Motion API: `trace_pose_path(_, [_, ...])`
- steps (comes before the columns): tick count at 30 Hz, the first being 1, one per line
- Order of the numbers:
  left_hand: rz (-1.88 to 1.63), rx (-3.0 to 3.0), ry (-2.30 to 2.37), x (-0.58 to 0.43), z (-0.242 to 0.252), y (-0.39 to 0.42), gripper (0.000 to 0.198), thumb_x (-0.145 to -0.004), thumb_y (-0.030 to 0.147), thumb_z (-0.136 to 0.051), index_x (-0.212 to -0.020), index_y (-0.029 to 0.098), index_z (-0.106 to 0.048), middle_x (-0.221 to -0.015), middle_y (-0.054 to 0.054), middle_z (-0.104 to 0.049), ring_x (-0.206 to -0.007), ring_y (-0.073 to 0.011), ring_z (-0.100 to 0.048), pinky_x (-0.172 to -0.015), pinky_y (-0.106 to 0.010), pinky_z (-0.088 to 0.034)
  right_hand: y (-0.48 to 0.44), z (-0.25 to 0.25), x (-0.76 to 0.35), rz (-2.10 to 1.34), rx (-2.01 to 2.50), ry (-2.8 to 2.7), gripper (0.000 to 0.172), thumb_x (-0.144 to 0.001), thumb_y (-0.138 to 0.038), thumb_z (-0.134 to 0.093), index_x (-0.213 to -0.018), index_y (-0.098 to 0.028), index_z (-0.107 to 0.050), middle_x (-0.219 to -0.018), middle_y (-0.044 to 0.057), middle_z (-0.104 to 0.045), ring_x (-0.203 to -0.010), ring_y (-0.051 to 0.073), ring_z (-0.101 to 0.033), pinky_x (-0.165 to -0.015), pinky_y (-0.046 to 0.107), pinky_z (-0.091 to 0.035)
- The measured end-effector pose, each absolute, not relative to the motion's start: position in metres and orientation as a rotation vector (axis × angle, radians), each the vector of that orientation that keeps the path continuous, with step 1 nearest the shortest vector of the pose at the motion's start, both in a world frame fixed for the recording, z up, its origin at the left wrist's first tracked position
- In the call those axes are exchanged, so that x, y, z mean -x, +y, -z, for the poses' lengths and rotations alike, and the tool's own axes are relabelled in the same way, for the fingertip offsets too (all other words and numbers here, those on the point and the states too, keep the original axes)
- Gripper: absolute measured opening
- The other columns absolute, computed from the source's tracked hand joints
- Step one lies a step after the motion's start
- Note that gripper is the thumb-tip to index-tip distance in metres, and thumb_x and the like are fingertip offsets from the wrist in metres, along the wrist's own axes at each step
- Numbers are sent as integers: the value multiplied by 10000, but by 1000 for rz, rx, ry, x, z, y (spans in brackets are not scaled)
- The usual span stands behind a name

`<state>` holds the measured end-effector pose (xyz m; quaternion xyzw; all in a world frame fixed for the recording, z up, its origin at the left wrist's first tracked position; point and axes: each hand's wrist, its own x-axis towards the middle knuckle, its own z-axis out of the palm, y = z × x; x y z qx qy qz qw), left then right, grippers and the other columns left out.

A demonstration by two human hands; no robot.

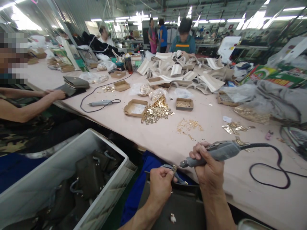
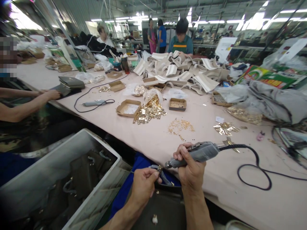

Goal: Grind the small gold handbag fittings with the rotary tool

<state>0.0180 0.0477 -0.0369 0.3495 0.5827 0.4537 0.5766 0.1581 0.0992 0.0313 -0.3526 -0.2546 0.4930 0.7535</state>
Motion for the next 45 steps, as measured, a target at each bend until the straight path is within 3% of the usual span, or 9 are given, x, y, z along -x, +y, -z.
trace_pose_path(21, [-1079, -803, 1347, -19, 38, 47, 255, -774, 311, -673, -664, 89, -736, -573, -116, -730, -292, -87, -403, -342, -234, -254, 94, -29, -153, -1068, 760, -706, 259, -773, -202, -829, -944, -205, -634, -705, -19, -560, -555, 111, -487, -560, 287, -424])
trace_pose_path(28, [-1116, -934, 1338, -20, 38, 42, 209, -797, 276, -698, -675, 115, -753, -611, -104, -740, -527, -179, -628, -514, -255, -433, 89, -38, -145, -1030, 765, -854, 218, -790, -190, -833, -934, -198, -670, -737, 0, -610, -531, 118, -521, -516, 287, -441])
trace_pose_path(32, [-1097, -944, 1309, -21, 41, 37, 254, -825, 366, -709, -736, 133, -758, -617, -84, -718, -479, -170, -596, -436, -250, -390, 86, -33, -143, -1054, 842, -992, 203, -807, -223, -829, -950, -184, -691, -737, 18, -628, -531, 132, -539, -481, 274, -431])
trace_pose_path(39, [-1074, -971, 1291, -21, 47, 35, 324, -784, 452, -725, -648, 161, -760, -583, -84, -700, -460, -186, -599, -389, -246, -373, 82, -39, -153, -1185, 816, -1194, 152, -795, -245, -829, -853, -190, -699, -716, 15, -605, -581, 140, -527, -492, 259, -419])
trace_pose_path(45, [-1152, -866, 1311, -20, 65, 41, 442, -717, 570, -746, -656, 133, -773, -612, -117, -728, -341, -141, -498, -327, -245, -288, 93, -73, -189, -1155, 519, -740, 175, -776, -225, -797, -878, -214, -655, -713, -40, -503, -499, 60, -383, -523, 223, -423])
